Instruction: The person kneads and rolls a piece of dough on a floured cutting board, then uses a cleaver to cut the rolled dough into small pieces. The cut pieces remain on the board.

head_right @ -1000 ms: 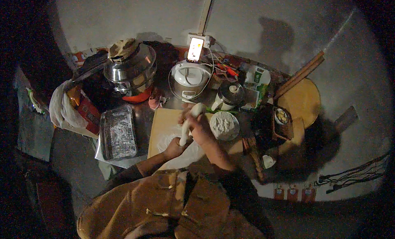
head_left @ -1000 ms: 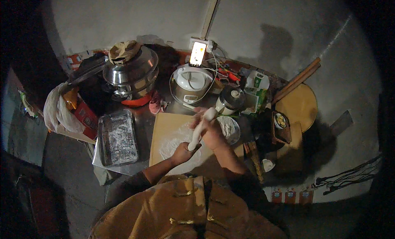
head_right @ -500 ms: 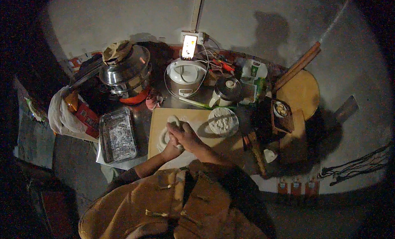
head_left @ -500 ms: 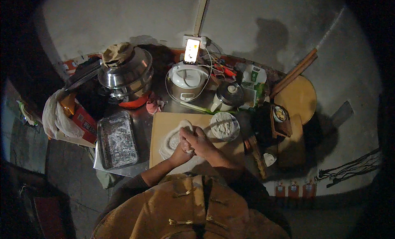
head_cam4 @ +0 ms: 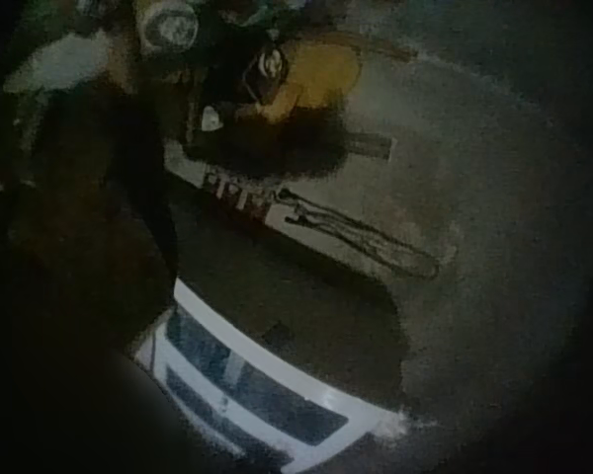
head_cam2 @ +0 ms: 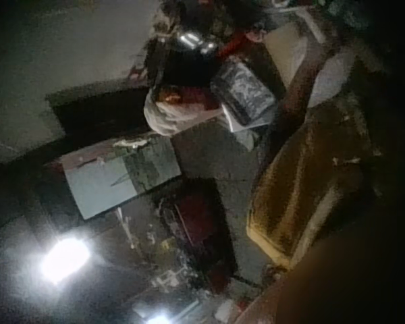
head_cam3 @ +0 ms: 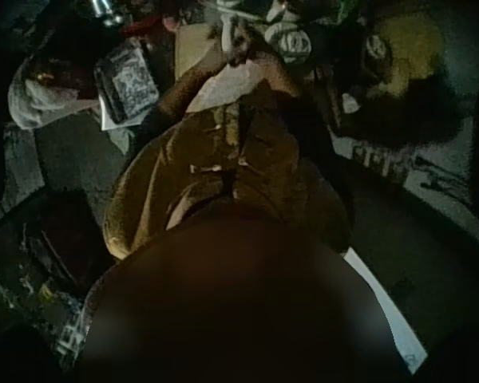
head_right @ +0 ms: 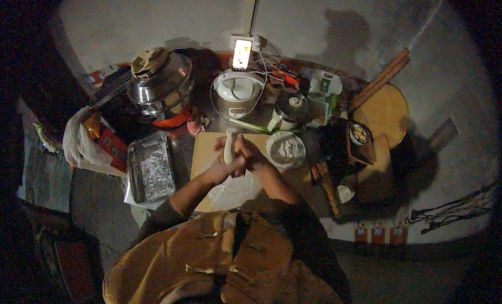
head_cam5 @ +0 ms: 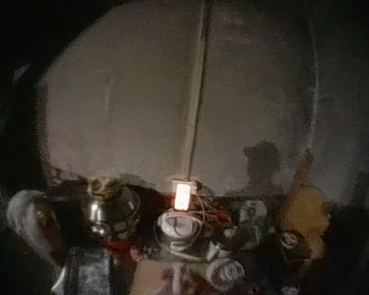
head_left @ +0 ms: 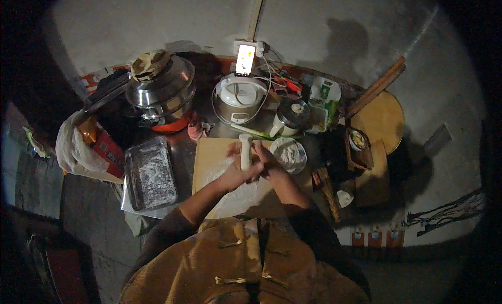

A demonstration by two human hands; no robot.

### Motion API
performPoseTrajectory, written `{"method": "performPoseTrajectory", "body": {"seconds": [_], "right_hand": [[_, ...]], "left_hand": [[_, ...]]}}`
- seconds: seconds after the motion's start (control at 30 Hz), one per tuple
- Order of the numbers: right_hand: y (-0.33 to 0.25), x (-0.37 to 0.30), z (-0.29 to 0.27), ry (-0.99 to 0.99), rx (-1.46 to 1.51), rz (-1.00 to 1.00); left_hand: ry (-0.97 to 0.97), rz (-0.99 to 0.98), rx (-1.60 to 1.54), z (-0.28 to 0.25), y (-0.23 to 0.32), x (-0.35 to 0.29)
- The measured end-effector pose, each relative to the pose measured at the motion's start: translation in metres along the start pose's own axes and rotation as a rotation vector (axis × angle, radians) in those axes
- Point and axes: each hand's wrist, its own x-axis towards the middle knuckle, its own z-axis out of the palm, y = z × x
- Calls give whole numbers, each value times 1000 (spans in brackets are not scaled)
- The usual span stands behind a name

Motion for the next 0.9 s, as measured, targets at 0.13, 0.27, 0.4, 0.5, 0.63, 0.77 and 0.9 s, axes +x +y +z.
{"method": "performPoseTrajectory", "body": {"seconds": [0.13,0.27,0.4,0.5,0.63,0.77,0.9], "right_hand": [[33,-18,-19,72,-194,-11],[44,-19,-9,88,-735,-57],[54,-13,12,114,-1158,-273],[65,-10,24,174,-1015,-238],[65,-15,32,270,-1068,-216],[32,-23,45,140,-905,7],[-5,-8,61,-29,-278,-98]], "left_hand": [[32,-9,-574,-2,20,26],[-262,253,-468,-15,32,25],[-403,291,341,-25,45,8],[-187,279,122,-13,46,-4],[24,86,-552,-2,50,-3],[64,165,-478,-20,56,14],[22,-112,-322,-33,33,10]]}}
